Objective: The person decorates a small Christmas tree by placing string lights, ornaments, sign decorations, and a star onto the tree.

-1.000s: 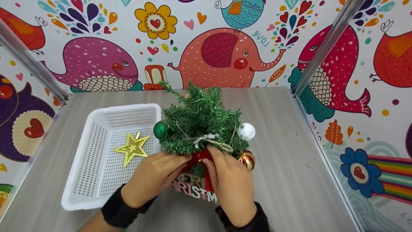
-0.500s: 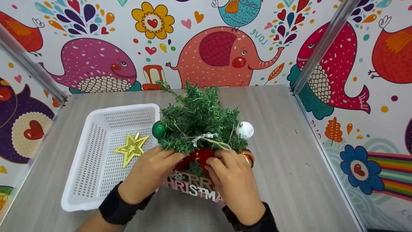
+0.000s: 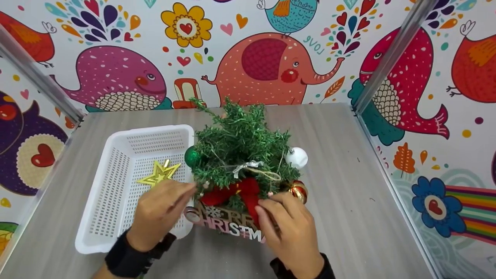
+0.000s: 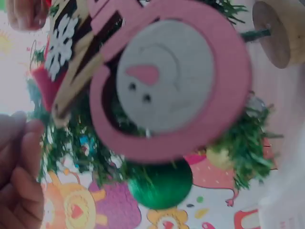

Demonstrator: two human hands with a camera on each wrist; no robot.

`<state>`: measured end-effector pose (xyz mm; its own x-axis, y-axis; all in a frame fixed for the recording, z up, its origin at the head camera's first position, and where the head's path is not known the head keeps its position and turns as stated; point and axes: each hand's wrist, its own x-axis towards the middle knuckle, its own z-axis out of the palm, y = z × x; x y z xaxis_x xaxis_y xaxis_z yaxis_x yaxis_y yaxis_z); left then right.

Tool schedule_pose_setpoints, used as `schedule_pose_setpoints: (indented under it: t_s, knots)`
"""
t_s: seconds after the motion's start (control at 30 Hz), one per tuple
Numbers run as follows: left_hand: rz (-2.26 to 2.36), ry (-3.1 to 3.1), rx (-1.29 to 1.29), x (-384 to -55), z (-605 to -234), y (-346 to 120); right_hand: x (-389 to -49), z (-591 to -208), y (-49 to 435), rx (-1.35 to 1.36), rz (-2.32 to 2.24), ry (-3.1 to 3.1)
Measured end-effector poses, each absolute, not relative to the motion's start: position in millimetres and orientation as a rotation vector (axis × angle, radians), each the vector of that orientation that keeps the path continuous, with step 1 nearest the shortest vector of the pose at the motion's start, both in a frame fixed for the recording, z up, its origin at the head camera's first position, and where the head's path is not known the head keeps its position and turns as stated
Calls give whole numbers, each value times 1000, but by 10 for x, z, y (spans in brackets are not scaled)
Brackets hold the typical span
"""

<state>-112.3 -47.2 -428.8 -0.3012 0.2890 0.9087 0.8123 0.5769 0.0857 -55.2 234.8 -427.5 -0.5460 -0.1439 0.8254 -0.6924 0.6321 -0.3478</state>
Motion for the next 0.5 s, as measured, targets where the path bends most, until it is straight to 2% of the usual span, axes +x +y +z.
schedule_pose_setpoints:
  t_s: [0.13, 0.3, 0.5]
  knots:
    - [-720, -1941, -620, -1318, -4241, -795, -545, -4336, 2364, 551, 1009, -1829]
    - [-862, -2376, -268, -1697, -4187, -1231, -514, -4436, 2488, 347, 1115, -1716]
    - [-737, -3009, -31, -2113, -4602, -1593, -473, -4604, 2677, 193, 1081, -1884]
